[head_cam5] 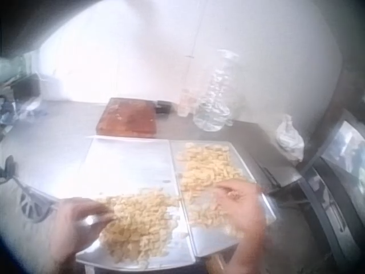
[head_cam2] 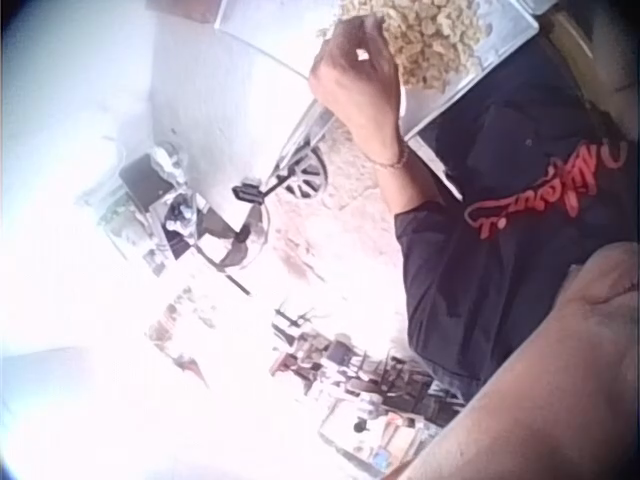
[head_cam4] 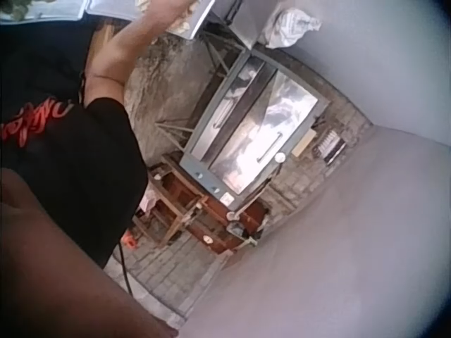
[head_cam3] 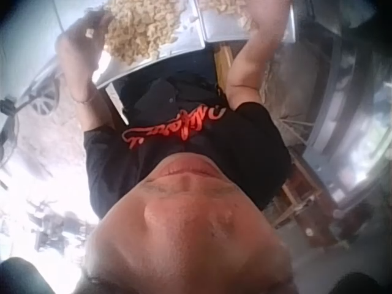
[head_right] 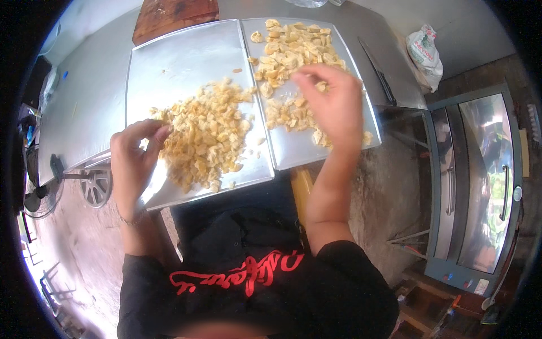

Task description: Breaking apart and sorting fried banana chips on metal trays.

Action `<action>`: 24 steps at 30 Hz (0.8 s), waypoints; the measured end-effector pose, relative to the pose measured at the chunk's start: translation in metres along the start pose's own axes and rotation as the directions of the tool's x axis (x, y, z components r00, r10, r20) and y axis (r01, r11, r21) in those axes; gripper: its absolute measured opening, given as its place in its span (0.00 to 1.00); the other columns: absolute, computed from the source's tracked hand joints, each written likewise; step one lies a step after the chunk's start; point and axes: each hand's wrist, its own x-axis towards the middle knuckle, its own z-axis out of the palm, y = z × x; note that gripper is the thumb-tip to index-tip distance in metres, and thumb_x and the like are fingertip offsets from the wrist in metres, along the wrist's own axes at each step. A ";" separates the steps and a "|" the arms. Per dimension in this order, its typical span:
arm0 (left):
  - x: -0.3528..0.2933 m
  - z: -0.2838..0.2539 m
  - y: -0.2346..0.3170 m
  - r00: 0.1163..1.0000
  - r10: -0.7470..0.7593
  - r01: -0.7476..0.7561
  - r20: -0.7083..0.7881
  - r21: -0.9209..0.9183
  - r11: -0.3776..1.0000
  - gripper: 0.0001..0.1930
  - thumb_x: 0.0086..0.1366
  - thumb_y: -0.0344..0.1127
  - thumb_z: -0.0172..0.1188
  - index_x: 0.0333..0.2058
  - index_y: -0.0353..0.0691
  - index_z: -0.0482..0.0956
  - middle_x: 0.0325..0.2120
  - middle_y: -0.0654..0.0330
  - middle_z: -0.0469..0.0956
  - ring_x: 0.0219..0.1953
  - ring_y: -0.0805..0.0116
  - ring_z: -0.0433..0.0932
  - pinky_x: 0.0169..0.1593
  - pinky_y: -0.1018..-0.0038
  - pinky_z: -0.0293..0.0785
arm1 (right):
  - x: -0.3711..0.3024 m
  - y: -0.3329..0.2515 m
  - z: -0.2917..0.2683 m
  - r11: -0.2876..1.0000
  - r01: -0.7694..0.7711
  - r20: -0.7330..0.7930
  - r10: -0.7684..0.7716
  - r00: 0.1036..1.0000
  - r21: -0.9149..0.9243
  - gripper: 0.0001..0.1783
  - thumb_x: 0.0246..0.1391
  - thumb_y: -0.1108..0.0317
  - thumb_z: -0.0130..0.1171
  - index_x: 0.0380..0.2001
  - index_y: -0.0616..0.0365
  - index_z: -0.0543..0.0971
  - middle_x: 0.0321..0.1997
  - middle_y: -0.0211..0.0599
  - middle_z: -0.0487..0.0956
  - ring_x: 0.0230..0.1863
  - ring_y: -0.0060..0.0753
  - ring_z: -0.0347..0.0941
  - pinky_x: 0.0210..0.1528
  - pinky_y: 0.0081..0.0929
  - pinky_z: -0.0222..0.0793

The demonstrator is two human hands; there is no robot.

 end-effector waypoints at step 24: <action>0.001 0.004 0.007 1.000 -0.011 0.008 -0.029 -0.117 0.993 0.11 0.71 0.30 0.70 0.49 0.35 0.90 0.35 0.51 0.90 0.40 0.56 0.92 0.46 0.65 0.84 | 0.006 0.044 0.011 0.949 -0.015 0.122 0.056 0.991 -0.315 0.19 0.65 0.72 0.65 0.58 0.58 0.87 0.57 0.51 0.87 0.60 0.53 0.83 0.65 0.42 0.76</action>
